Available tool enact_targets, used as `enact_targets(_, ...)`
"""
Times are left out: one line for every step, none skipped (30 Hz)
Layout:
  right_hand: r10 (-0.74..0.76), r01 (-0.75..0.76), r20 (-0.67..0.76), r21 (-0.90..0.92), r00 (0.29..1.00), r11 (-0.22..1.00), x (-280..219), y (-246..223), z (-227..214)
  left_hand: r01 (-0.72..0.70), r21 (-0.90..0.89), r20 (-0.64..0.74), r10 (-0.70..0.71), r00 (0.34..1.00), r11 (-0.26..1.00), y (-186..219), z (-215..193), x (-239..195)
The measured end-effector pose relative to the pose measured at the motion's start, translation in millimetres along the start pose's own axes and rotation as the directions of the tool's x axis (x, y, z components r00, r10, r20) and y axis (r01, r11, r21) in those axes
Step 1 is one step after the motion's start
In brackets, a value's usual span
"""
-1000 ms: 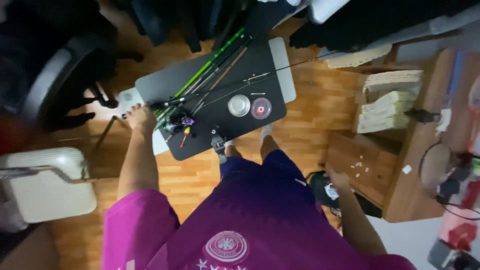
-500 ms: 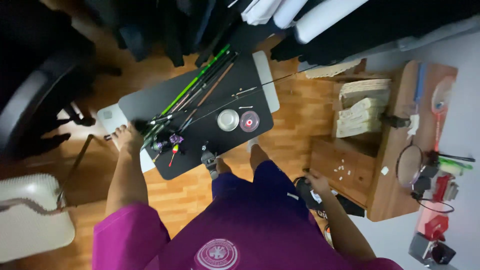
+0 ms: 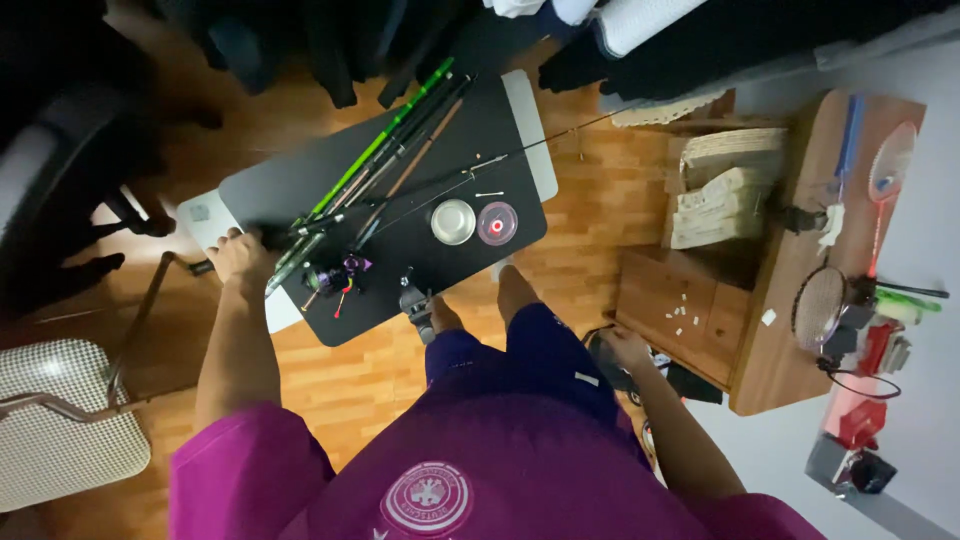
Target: The person assembles a fishing rod by attaching a reel and threading the line through the guides. They then attach a swivel and a lure to the line. Finally, they hang the assembled rod on a hanger in a closet.
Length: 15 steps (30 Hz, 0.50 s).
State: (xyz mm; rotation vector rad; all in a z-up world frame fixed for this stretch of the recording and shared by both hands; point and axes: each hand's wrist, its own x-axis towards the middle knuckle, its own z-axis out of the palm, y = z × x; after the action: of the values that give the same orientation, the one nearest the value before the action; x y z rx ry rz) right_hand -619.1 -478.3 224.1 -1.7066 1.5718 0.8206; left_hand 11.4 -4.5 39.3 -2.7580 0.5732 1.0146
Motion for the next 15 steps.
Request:
enact_targets(-0.047, 0.047, -0.01, 0.05, 0.999, 0.998, 1, 0, 1, -0.027, -0.025, -0.029, 0.026, 0.999, 0.999, 2, -9, -6)
enact_targets(-0.093, 0.095, -0.021, 0.1, 0.995, 0.99, 2, 0, 3, -0.054, -0.049, -0.058, 0.052, 0.997, 0.997, 5, -19, -14)
enact_targets(-0.098, 0.1, -0.022, 0.103, 0.995, 0.99, 3, -3, 3, -0.053, -0.047, -0.064, 0.05, 0.997, 0.997, 1, -17, -17)
enact_targets(-0.058, 0.056, 0.005, 0.196, 0.998, 0.979, 5, -6, 4, -0.068, -0.055, -0.097, 0.062, 0.993, 0.996, -2, -14, -21)
enact_targets(-0.018, 0.006, 0.037, 0.287, 0.999, 0.958, 4, -8, 6, -0.085, -0.06, -0.129, 0.077, 0.989, 0.995, -6, -11, -26)
enact_targets(-0.02, 0.009, 0.036, 0.292, 0.999, 0.956, 9, 0, 10, -0.086, -0.057, -0.134, 0.078, 0.988, 0.995, -8, -11, -33)
enact_targets(-0.002, -0.013, 0.046, 0.305, 0.999, 0.952, 17, 6, 13, -0.109, -0.076, -0.198, 0.092, 0.976, 0.991, -10, -11, -39)
enact_targets(0.017, -0.034, 0.057, 0.318, 0.998, 0.947, 24, 12, 16, -0.133, -0.093, -0.262, 0.105, 0.959, 0.987, -12, -11, -46)
enact_targets(0.011, -0.029, 0.057, 0.322, 0.998, 0.946, 39, 26, 22, -0.132, -0.09, -0.267, 0.104, 0.958, 0.987, -12, -16, -54)
enact_targets(-0.012, -0.008, 0.054, 0.352, 0.998, 0.936, 54, 40, 28, -0.156, -0.074, -0.34, 0.122, 0.932, 0.985, -12, -21, -63)
enact_targets(-0.036, 0.015, 0.049, 0.382, 0.998, 0.924, 69, 54, 35, -0.179, -0.056, -0.412, 0.141, 0.9, 0.982, -12, -26, -71)
enact_targets(-0.041, 0.02, 0.047, 0.387, 0.998, 0.922, 66, 48, 31, -0.179, -0.052, -0.418, 0.141, 0.897, 0.982, -12, -30, -76)
enact_targets(-0.085, 0.065, 0.039, 0.368, 0.996, 0.928, 61, 45, 29, -0.195, -0.04, -0.457, 0.155, 0.876, 0.98, -12, -34, -82)
enact_targets(-0.128, 0.11, 0.031, 0.348, 0.991, 0.931, 55, 42, 27, -0.211, -0.027, -0.495, 0.17, 0.852, 0.977, -12, -37, -88)
enact_targets(-0.135, 0.116, 0.03, 0.351, 0.99, 0.929, 53, 34, 26, -0.209, -0.025, -0.501, 0.169, 0.849, 0.978, -10, -46, -94)
